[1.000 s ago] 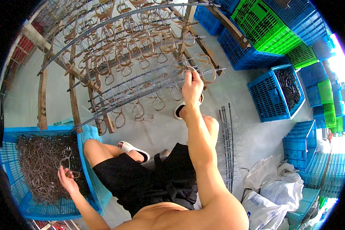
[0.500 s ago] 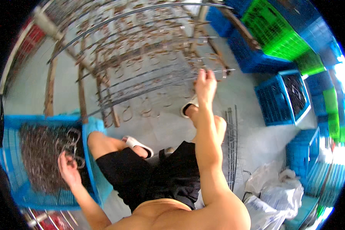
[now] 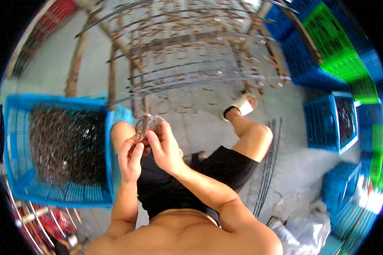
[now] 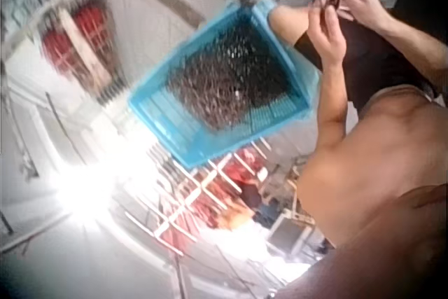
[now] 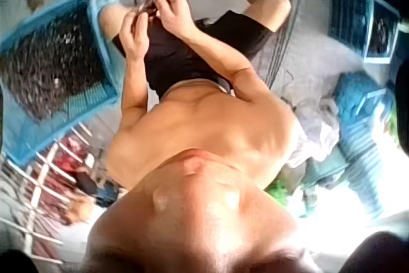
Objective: The person sits on the floor and repeatedly picks up metal wire loops from a blue crate. They bend the loops into a hook shape and hang them onto a multi-tiered metal rack. The person continues this repetitive assembly process for the duration of the clip.
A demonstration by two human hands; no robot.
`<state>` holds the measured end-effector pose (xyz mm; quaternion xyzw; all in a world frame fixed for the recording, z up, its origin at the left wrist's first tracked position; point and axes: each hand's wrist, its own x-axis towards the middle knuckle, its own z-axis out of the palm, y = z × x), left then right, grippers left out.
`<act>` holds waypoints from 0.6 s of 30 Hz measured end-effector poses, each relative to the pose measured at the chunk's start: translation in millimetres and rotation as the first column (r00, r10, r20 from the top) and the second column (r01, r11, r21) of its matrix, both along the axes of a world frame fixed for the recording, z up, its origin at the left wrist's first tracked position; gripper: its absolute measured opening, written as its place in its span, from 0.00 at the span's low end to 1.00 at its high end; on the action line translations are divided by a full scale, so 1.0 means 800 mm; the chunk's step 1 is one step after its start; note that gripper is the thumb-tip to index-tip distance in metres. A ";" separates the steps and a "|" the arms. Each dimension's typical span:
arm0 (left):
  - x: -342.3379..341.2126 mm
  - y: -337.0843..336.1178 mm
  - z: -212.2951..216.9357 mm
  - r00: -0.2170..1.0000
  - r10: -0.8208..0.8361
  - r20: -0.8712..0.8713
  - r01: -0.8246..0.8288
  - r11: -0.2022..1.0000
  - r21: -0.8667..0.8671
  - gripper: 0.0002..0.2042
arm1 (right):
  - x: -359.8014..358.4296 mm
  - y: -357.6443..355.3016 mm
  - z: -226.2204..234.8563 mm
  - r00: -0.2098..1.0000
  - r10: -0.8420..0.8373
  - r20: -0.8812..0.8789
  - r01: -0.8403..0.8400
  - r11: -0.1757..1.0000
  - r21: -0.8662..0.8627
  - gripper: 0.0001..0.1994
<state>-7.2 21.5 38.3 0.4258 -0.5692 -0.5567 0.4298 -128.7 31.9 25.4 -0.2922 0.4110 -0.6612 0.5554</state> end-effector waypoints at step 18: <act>0.146 -0.028 -0.074 0.598 0.428 0.678 -0.115 0.883 -0.456 0.20 | -0.250 -0.133 -0.060 0.591 -0.735 -0.331 0.765 0.641 -0.059 0.11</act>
